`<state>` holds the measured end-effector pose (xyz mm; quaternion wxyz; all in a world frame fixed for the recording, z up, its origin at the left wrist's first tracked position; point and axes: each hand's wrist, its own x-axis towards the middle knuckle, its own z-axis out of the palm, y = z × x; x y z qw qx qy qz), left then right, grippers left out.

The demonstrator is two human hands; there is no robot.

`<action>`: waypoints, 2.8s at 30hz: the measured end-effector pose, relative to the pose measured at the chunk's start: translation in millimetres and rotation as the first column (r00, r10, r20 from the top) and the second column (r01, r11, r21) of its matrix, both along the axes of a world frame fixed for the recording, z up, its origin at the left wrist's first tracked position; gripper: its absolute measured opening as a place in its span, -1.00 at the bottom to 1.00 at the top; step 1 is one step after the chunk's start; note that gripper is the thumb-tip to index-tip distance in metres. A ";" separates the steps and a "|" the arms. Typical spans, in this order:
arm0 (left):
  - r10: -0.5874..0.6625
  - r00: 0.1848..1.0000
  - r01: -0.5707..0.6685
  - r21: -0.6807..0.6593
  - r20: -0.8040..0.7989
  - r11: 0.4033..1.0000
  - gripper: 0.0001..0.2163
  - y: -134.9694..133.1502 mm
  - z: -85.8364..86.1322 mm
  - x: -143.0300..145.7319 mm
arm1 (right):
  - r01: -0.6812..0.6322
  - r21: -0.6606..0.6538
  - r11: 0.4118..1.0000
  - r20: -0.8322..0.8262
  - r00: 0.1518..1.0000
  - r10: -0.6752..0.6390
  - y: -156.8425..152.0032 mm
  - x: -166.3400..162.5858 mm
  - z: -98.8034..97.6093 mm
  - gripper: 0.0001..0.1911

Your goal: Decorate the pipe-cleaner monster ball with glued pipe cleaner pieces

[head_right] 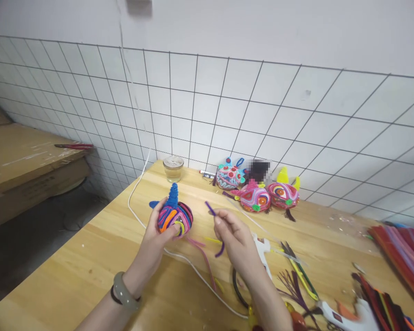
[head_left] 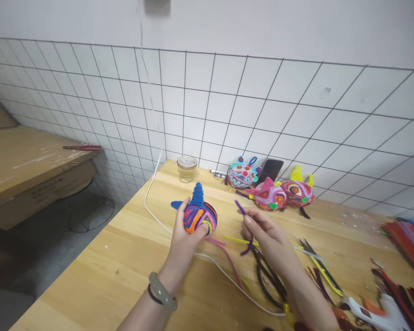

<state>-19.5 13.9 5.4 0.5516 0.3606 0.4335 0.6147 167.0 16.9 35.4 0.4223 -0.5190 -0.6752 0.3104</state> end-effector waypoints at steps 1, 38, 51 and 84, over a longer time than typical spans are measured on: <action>-0.030 1.000 0.030 0.000 -0.002 1.000 -0.30 -1.3 0.1 1.1 | -0.045 0.011 0.999 -0.002 0.999 0.045 -4.8 -2.8 5.6 -0.78; -0.246 0.965 0.248 -0.012 0.087 0.969 -0.39 -10.3 2.1 10.4 | -0.152 0.140 0.979 0.287 0.952 0.107 -10.1 -13.2 4.9 -0.82; -0.174 0.982 0.176 -0.022 0.073 0.984 -0.50 -7.5 -4.7 12.9 | -0.150 0.115 0.982 0.289 0.951 0.112 -13.9 -18.1 5.7 -0.81; -0.138 0.977 0.155 -0.099 0.160 0.983 -0.47 -4.2 -4.0 12.4 | -0.147 0.273 0.951 0.326 0.944 0.053 -13.6 -24.0 -2.2 -0.84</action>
